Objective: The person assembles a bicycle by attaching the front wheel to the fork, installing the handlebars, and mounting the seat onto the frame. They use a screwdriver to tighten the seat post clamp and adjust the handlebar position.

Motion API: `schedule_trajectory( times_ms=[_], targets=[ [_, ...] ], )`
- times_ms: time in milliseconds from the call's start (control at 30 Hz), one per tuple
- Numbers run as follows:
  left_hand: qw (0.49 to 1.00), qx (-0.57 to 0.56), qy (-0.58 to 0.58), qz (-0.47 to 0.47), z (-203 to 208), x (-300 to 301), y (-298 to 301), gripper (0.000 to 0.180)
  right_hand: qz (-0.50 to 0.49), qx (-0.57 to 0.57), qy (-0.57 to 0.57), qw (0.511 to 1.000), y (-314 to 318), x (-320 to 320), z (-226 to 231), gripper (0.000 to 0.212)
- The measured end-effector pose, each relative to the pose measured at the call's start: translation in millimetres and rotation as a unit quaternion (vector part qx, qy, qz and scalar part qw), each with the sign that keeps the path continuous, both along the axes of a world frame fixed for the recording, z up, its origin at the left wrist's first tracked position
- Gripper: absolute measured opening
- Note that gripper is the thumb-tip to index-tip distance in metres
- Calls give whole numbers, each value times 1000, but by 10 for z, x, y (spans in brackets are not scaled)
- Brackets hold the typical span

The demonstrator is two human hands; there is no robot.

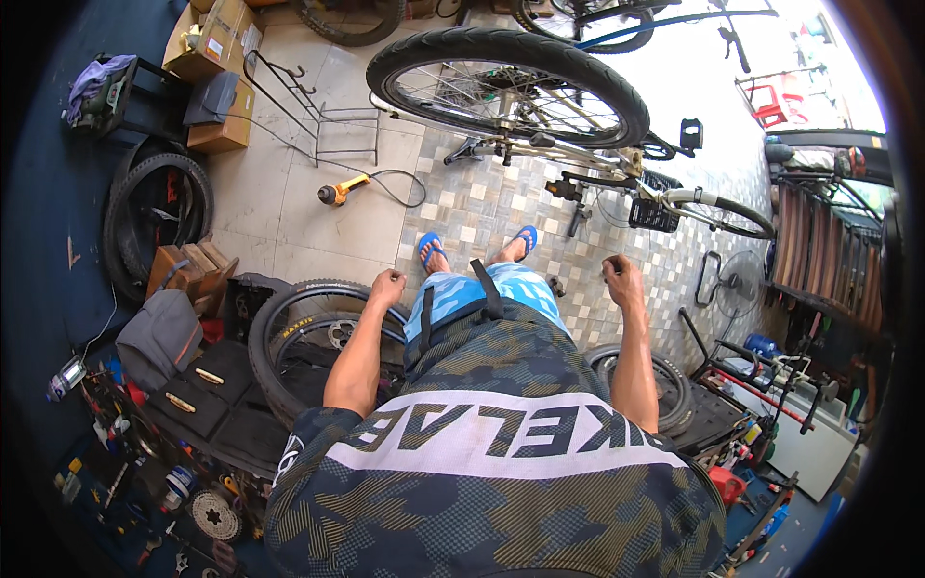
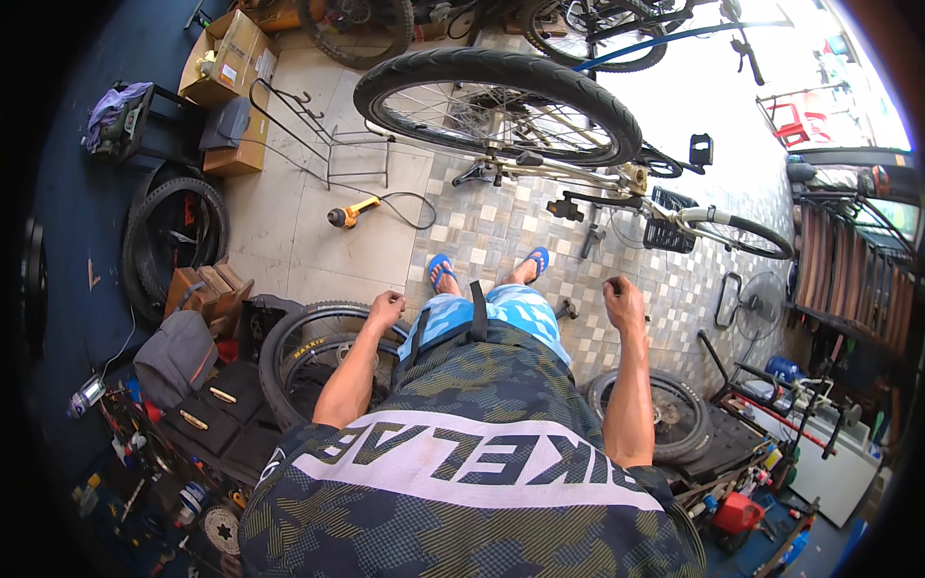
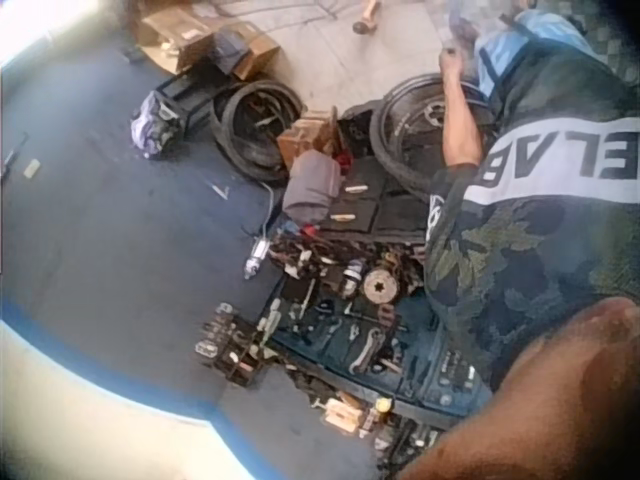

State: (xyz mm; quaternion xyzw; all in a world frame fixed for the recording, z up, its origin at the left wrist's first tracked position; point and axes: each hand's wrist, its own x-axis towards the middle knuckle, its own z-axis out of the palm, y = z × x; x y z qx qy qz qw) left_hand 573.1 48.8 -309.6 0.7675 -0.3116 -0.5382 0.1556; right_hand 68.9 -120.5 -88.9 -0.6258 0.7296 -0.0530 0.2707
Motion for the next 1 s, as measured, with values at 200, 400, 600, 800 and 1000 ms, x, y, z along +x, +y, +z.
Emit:
schedule_trajectory(
  times_ms=[200, 400, 600, 800, 1000],
  targets=[
    [975, 43, 173, 131, 372, -19, -409, 36, -19, 18, 2, 1000, 0, -32, 25, 26],
    [863, -323, 240, 307, 1356, 330, -1808, 83, -31, -10, -11, 999, -120, 119, 312, 26],
    [841, -519, 134, 70, 2213, 893, -3073, 103, -57, -63, -88, 993, -403, 143, 612, 24],
    [878, -446, 162, 61, 2236, 1049, -3450, 59, -66, -111, -88, 988, -519, -100, 723, 21],
    [871, -468, 126, 84, 2195, 1051, -3414, 62, -124, -99, -167, 973, -651, -249, 329, 28]
  ],
)
